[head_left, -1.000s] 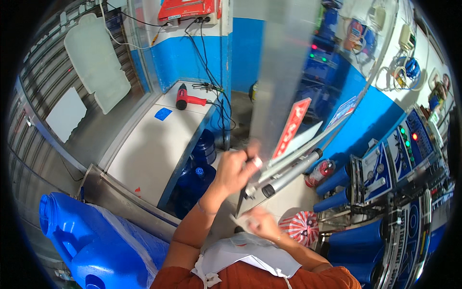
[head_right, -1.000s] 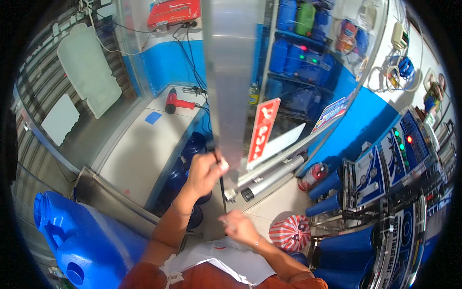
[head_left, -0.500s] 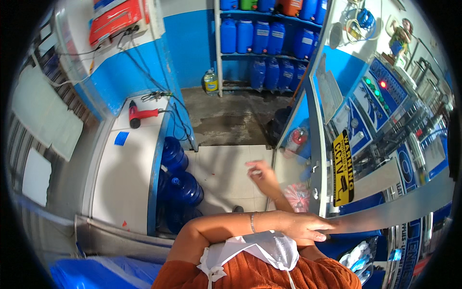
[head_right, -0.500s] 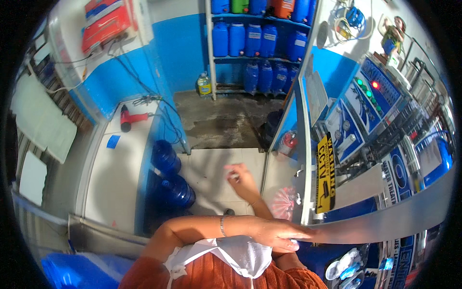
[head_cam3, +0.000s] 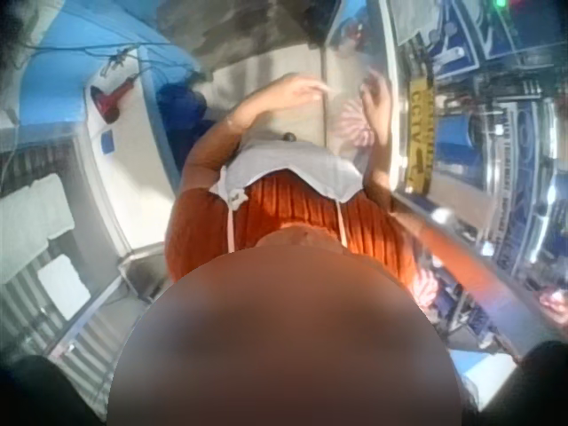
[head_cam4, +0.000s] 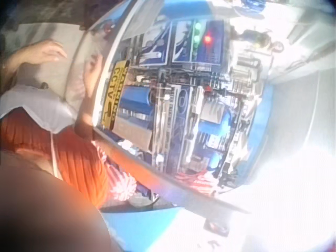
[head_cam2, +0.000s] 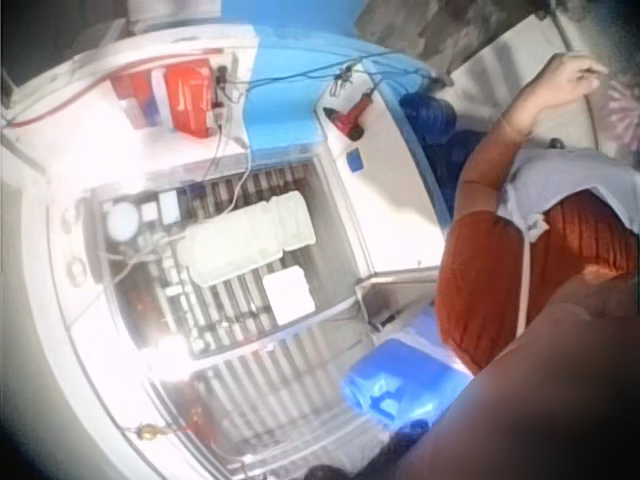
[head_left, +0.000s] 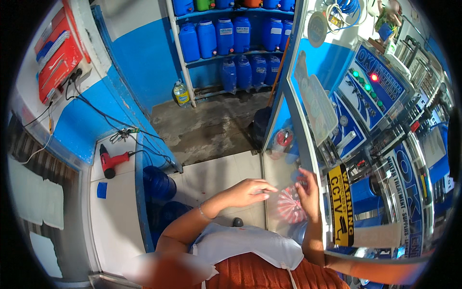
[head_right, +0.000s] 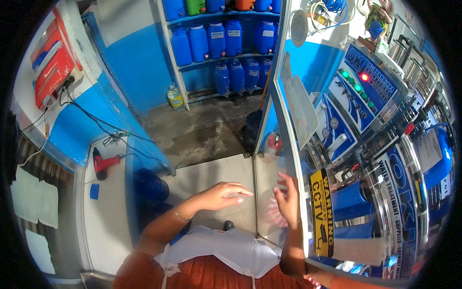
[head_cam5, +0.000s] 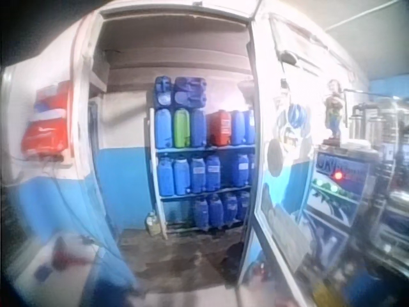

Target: The person retrieves a blue plastic container, removes a plastic wrap, and washes it with a sponge and water at a sink. They then use a heat gun on the container's cap, wash the cap with a toothbrush, and rinse the container again.

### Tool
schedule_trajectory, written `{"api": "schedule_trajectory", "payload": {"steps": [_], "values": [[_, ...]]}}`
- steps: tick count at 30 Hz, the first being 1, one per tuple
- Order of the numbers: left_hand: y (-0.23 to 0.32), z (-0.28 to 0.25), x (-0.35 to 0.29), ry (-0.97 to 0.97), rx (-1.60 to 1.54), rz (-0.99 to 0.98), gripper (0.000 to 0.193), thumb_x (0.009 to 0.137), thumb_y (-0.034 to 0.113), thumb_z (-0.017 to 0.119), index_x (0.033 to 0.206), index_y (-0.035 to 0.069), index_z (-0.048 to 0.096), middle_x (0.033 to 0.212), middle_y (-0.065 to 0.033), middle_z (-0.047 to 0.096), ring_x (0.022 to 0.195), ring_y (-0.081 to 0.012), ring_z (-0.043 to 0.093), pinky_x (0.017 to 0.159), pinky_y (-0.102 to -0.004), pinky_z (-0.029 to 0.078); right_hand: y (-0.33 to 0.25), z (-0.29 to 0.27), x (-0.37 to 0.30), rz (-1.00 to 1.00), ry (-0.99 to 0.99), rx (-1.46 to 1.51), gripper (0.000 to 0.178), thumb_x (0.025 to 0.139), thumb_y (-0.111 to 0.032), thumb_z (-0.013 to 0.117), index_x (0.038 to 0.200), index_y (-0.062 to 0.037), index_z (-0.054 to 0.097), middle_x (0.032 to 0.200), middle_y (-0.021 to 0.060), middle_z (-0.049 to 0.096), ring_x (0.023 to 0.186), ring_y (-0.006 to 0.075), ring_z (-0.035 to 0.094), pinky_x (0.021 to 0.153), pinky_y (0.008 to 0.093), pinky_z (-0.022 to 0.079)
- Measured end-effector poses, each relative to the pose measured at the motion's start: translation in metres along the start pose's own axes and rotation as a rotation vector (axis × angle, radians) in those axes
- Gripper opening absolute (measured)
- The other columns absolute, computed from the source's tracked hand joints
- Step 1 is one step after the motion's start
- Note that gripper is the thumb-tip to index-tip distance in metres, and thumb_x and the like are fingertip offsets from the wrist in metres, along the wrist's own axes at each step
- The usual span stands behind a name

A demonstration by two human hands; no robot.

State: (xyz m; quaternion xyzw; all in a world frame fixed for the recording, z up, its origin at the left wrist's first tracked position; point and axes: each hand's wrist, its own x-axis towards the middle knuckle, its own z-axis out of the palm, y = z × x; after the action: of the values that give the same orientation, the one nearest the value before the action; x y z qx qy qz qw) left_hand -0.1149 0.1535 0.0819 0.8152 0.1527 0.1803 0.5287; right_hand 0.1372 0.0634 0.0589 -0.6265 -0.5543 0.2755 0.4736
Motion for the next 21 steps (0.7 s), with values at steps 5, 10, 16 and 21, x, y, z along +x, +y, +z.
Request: {"api": "schedule_trajectory", "payload": {"steps": [5,10,16,21], "values": [[-0.085,-0.044,-0.021,-0.044,0.078,-0.164,0.032,0.096,0.017,0.059,0.127,0.009,0.061,0.116,-0.0126,0.065,0.102,-0.0255,0.063,0.088,-0.0363,0.049,0.005,-0.004,-0.001,0.119,0.072,-0.211,0.062,0.086,-0.008,0.067,0.143,-0.0079,0.042,0.148,0.0174,0.027,0.132,0.0324,0.041,0.097,0.0397,0.05],[-0.145,-0.11,-0.016,-0.035,0.038,-0.26,0.034,0.094,0.02,0.061,0.126,0.01,0.062,0.113,-0.0146,0.066,0.101,-0.0266,0.064,0.087,-0.0372,0.05,-0.006,0.018,0.032,0.306,0.137,-0.088,0.064,0.089,-0.011,0.066,0.146,-0.0099,0.038,0.148,0.0159,0.027,0.13,0.0311,0.045,0.096,0.0402,0.051],[-0.196,-0.24,-0.003,0.033,0.19,-0.259,0.033,0.092,0.02,0.062,0.123,0.007,0.062,0.113,-0.0192,0.065,0.103,-0.0326,0.064,0.089,-0.0394,0.05,-0.017,0.12,0.167,0.187,0.186,-0.256,0.064,0.084,0.002,0.066,0.142,-0.0142,0.043,0.148,0.0223,0.028,0.123,0.0364,0.051,0.093,0.0404,0.054],[-0.226,-0.359,-0.011,0.126,0.154,-0.29,0.034,0.093,0.019,0.061,0.125,0.007,0.061,0.115,-0.0186,0.065,0.103,-0.0325,0.064,0.089,-0.0394,0.05,-0.029,0.192,0.281,0.153,0.092,-0.376,0.068,0.081,0.0,0.07,0.141,-0.0162,0.042,0.149,0.025,0.024,0.129,0.0434,0.044,0.095,0.0444,0.052]]}}
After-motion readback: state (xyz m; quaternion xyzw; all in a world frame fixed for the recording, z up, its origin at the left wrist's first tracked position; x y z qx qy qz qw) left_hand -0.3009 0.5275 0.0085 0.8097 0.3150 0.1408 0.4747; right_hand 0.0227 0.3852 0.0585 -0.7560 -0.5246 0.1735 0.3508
